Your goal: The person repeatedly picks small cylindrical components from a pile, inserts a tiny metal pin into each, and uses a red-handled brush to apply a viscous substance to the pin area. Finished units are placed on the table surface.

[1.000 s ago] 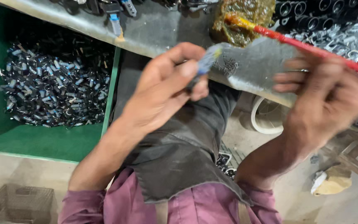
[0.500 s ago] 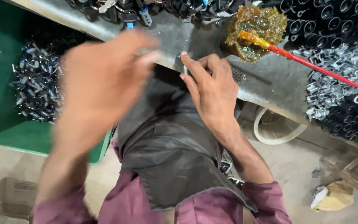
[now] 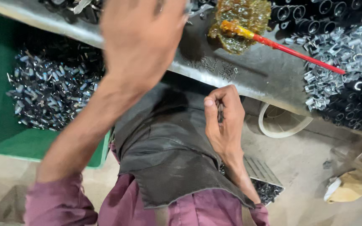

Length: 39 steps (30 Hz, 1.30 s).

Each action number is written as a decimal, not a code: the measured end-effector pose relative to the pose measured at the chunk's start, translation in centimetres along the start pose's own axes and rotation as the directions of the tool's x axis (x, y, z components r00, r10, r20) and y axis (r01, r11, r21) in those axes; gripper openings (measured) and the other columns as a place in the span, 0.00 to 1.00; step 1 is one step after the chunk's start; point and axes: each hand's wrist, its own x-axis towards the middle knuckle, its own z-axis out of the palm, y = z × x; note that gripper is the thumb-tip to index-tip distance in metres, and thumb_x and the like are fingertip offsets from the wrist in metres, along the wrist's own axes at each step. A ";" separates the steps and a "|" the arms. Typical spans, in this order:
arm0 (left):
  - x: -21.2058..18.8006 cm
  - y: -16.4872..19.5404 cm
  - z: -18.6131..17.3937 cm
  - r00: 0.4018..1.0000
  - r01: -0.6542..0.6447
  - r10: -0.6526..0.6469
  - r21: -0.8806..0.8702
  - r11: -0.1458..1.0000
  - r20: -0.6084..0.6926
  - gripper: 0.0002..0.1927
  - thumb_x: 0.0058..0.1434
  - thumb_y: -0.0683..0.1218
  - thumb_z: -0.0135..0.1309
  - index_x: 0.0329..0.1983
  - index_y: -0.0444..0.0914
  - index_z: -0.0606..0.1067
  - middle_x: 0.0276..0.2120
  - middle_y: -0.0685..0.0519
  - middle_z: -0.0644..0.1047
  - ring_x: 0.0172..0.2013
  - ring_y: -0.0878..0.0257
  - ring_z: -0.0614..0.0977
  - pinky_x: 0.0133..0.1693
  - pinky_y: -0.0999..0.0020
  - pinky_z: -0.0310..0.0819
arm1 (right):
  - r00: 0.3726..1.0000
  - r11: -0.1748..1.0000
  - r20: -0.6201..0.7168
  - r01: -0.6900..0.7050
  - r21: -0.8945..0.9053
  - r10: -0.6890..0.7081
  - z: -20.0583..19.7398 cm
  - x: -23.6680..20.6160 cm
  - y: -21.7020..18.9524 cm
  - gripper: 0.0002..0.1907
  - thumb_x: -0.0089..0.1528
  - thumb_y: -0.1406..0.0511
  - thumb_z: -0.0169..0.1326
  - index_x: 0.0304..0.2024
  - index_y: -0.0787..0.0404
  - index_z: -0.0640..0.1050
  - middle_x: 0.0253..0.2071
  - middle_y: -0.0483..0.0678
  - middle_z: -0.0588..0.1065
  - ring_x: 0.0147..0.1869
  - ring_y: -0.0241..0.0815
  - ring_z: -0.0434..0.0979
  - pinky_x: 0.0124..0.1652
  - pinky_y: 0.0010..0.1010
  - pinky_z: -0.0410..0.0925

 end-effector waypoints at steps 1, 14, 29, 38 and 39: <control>-1.1 -0.2 -1.3 0.999 0.032 -0.035 -0.186 0.982 -0.013 0.12 0.61 0.47 0.62 0.44 0.40 0.74 0.37 0.51 0.74 0.37 0.55 0.78 0.39 0.61 0.73 | 0.999 0.998 0.004 -0.054 0.037 0.054 -0.2 -0.1 -0.1 0.04 0.69 0.73 0.55 0.41 0.65 0.72 0.36 0.44 0.68 0.36 0.32 0.63 0.38 0.23 0.62; -8.0 7.2 -3.7 0.476 0.350 -0.057 -0.249 -0.903 0.877 0.19 0.80 0.50 0.41 0.60 0.30 0.71 0.31 0.59 0.65 0.34 0.71 0.69 0.44 0.70 0.70 | 0.995 0.956 -0.060 0.098 0.276 -0.084 0.3 -0.5 -2.3 0.11 0.65 0.79 0.62 0.45 0.65 0.76 0.43 0.47 0.74 0.44 0.32 0.71 0.46 0.19 0.65; -10.1 7.8 -3.7 0.531 0.489 -0.074 -0.377 -0.787 0.844 0.20 0.75 0.45 0.52 0.66 0.30 0.72 0.45 0.54 0.76 0.42 0.70 0.74 0.46 0.74 0.71 | 0.998 0.899 -0.028 -0.045 0.436 0.064 0.5 -1.4 -3.5 0.09 0.64 0.81 0.61 0.44 0.69 0.77 0.44 0.49 0.73 0.44 0.33 0.77 0.42 0.21 0.75; -9.5 7.5 -4.1 0.580 0.544 -0.060 -0.441 -0.714 0.813 0.20 0.77 0.45 0.50 0.68 0.31 0.72 0.47 0.53 0.78 0.43 0.70 0.75 0.49 0.73 0.73 | 0.998 0.929 -0.045 -0.030 0.370 0.050 -0.1 -1.9 -3.8 0.08 0.66 0.79 0.61 0.45 0.69 0.77 0.46 0.50 0.73 0.41 0.34 0.80 0.40 0.21 0.76; -9.5 7.5 -4.1 0.585 0.543 -0.059 -0.445 -0.712 0.809 0.20 0.77 0.45 0.50 0.68 0.31 0.72 0.47 0.53 0.78 0.43 0.70 0.75 0.49 0.74 0.73 | 0.997 0.935 -0.049 -0.035 0.353 0.056 -0.1 -2.0 -3.9 0.08 0.66 0.79 0.62 0.45 0.69 0.77 0.46 0.50 0.73 0.41 0.34 0.81 0.40 0.21 0.76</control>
